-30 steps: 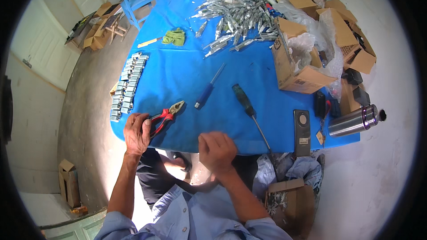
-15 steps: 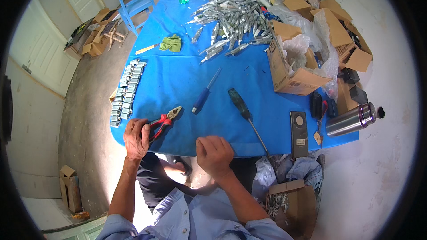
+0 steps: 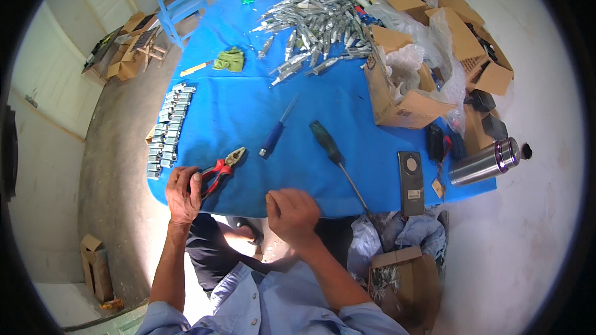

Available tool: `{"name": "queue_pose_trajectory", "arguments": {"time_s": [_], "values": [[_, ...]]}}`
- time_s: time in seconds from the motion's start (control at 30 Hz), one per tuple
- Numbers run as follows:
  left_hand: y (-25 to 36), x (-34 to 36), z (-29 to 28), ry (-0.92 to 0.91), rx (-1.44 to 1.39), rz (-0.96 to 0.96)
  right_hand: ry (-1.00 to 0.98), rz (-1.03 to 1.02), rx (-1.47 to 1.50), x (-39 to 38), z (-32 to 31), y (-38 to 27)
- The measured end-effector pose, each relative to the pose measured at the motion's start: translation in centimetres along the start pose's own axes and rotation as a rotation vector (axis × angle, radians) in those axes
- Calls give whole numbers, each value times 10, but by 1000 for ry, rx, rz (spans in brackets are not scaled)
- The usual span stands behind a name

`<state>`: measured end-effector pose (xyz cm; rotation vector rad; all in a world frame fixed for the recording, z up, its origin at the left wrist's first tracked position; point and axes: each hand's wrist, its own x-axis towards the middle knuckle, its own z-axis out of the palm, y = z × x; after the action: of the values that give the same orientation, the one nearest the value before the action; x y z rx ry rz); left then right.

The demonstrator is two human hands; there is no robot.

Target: The person measures a metal component using a caliper after examining it by hand and using a screwdriver.

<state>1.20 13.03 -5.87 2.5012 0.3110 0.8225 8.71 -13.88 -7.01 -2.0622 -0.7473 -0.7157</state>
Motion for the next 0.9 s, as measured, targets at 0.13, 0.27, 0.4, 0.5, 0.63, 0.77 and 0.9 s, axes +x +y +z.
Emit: {"name": "queue_pose_trajectory", "arguments": {"time_s": [0.13,0.27,0.4,0.5,0.63,0.77,0.9], "values": [[0,0,-2,4,3,0,2,-7,-9,-1,3,0],[3,0,0,10,-10,-3,-2,-2,-14,-1,1,2],[5,1,-1,7,-15,-17,-3,6,-2,-2,2,1],[3,1,0,15,-1,-2,22,-4,-16,-2,4,2],[2,0,0,19,4,-8,29,-11,-20,-2,4,1],[6,1,1,20,-2,4,37,-6,-16,-3,3,3],[5,2,1,32,5,19,22,3,-10,0,1,1]]}}
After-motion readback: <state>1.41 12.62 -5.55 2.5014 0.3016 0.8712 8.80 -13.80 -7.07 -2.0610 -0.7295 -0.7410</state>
